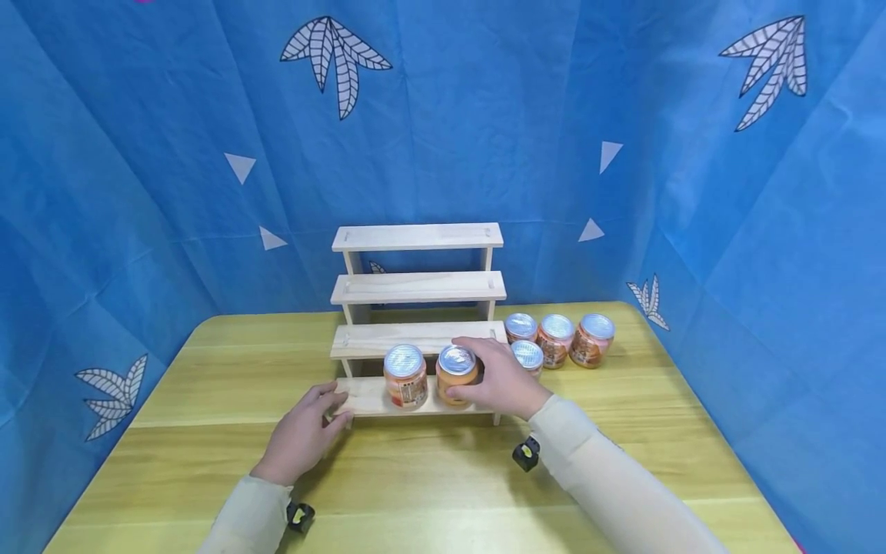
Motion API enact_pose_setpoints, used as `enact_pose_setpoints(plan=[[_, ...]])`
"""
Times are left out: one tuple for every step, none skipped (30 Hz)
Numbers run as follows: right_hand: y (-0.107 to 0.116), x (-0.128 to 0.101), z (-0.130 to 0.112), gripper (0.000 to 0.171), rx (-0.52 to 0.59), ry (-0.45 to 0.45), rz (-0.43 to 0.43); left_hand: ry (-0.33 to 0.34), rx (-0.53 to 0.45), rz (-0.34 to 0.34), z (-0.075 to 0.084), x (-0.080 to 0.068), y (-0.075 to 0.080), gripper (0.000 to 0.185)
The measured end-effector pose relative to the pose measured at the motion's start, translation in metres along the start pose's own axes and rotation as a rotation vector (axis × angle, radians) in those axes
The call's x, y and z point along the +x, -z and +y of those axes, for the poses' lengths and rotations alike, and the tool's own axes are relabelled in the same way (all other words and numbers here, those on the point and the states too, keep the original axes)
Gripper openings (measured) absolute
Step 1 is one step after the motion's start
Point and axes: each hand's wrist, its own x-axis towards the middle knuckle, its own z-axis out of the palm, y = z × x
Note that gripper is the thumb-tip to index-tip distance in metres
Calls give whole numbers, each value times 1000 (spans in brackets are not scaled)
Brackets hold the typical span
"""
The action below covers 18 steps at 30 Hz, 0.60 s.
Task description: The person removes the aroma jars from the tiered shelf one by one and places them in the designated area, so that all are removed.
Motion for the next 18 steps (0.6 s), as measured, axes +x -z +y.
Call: enact_pose_setpoints(plan=[[0, 0, 0, 81, -2, -2, 0, -4, 2, 2, 0, 0, 0, 46], [0, 0, 0, 81, -4, -3, 1, -6, 4, 3, 0, 0, -1, 46], [1, 0, 0, 82, -6, -3, 0, -8, 3, 6, 0, 1, -1, 46], [1, 0, 0, 82, -8, -4, 1, -10, 3, 8, 0, 1, -1, 46], [1, 0, 0, 82, -9, -5, 2, -12, 5, 11, 0, 1, -1, 46], [1, 0, 0, 83, -9, -5, 3, -13, 4, 12, 0, 1, -1, 46], [1, 0, 0, 83, -8, -6, 4, -14, 5, 13, 0, 1, -1, 45], [1, 0, 0, 83, -9, -7, 4, -11, 4, 12, 0, 2, 0, 45], [2, 0, 0, 83, -10, -8, 3, -11, 4, 12, 0, 2, 0, 45], [2, 0, 0, 83, -12, -10, 2, -10, 5, 9, 0, 2, 0, 45], [2, -1, 0, 83, -12, -13, 2, -9, 6, 7, 0, 1, 0, 45], [2, -1, 0, 83, -14, -16, 3, -7, 4, 5, 0, 1, 0, 45], [2, -1, 0, 83, -16, -18, 3, -5, 3, 2, 0, 1, 0, 46], [2, -2, 0, 83, -20, -21, 3, -2, 1, -1, 0, 1, 0, 46], [3, -2, 1, 83, -23, -26, 4, 0, 0, -3, 0, 0, 0, 46], [3, -3, 2, 83, -24, -32, 7, 1, -4, -4, 0, 0, 0, 46], [4, -4, 3, 83, -27, -36, 10, -1, -5, -3, 0, 0, 0, 45], [4, -4, 3, 83, -27, -40, 11, 0, -7, -4, 0, 0, 0, 45]])
